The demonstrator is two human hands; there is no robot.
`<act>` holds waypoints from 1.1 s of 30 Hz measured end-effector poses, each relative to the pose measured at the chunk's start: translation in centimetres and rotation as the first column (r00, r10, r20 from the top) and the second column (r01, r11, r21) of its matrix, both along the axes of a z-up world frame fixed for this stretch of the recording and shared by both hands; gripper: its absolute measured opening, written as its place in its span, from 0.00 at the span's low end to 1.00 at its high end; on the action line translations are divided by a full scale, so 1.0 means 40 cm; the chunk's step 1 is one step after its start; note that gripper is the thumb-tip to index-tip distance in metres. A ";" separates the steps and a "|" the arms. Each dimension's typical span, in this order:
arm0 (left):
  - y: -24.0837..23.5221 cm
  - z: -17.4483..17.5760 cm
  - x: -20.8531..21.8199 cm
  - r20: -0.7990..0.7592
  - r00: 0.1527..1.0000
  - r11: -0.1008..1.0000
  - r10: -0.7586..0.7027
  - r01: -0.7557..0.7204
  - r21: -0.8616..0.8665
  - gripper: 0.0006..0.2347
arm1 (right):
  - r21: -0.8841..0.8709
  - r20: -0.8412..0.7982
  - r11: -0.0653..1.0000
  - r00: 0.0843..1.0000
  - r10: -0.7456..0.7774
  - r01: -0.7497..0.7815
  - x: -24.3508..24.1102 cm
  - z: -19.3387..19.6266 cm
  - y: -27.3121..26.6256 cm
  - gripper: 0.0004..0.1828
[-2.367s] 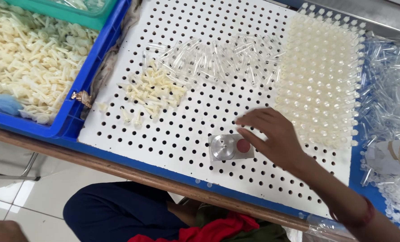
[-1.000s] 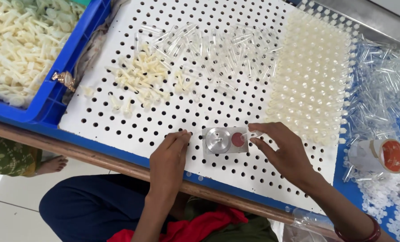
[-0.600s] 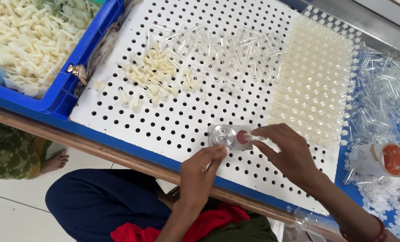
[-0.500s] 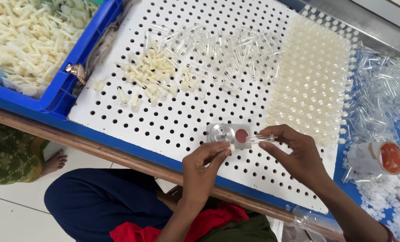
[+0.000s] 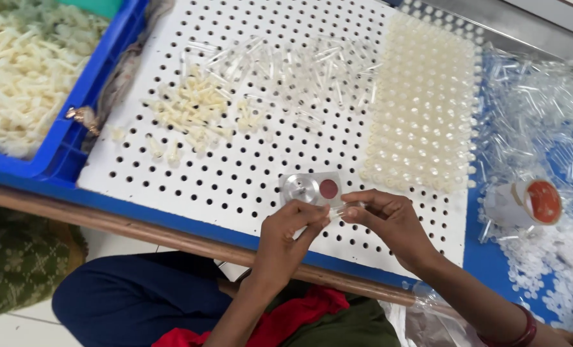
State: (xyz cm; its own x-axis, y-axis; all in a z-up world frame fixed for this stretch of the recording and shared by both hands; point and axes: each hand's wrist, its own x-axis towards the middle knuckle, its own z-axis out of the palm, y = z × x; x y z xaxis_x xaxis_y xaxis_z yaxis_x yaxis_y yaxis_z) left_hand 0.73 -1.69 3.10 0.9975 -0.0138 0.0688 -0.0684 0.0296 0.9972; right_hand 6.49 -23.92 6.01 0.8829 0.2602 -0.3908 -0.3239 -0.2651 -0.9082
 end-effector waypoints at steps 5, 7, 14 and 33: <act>0.062 -0.017 0.061 0.202 0.968 0.916 0.150 -0.213 0.340 0.13 | -0.550 0.401 0.828 0.904 0.147 0.109 -0.008 0.084 -0.143 0.14; 0.106 -0.020 0.116 0.115 0.952 0.864 0.283 -0.305 0.401 0.15 | -0.754 0.535 0.616 0.756 0.377 0.226 -0.010 0.121 -0.191 0.13; 0.182 -0.117 0.231 0.459 0.873 0.283 0.167 -0.488 0.826 0.21 | -0.906 0.417 0.310 0.739 0.530 0.288 0.062 0.054 -0.249 0.17; 0.189 -0.140 0.230 0.465 0.839 0.410 0.283 -0.544 0.732 0.16 | -0.518 0.420 0.855 0.859 0.292 -0.037 0.225 0.067 0.112 0.30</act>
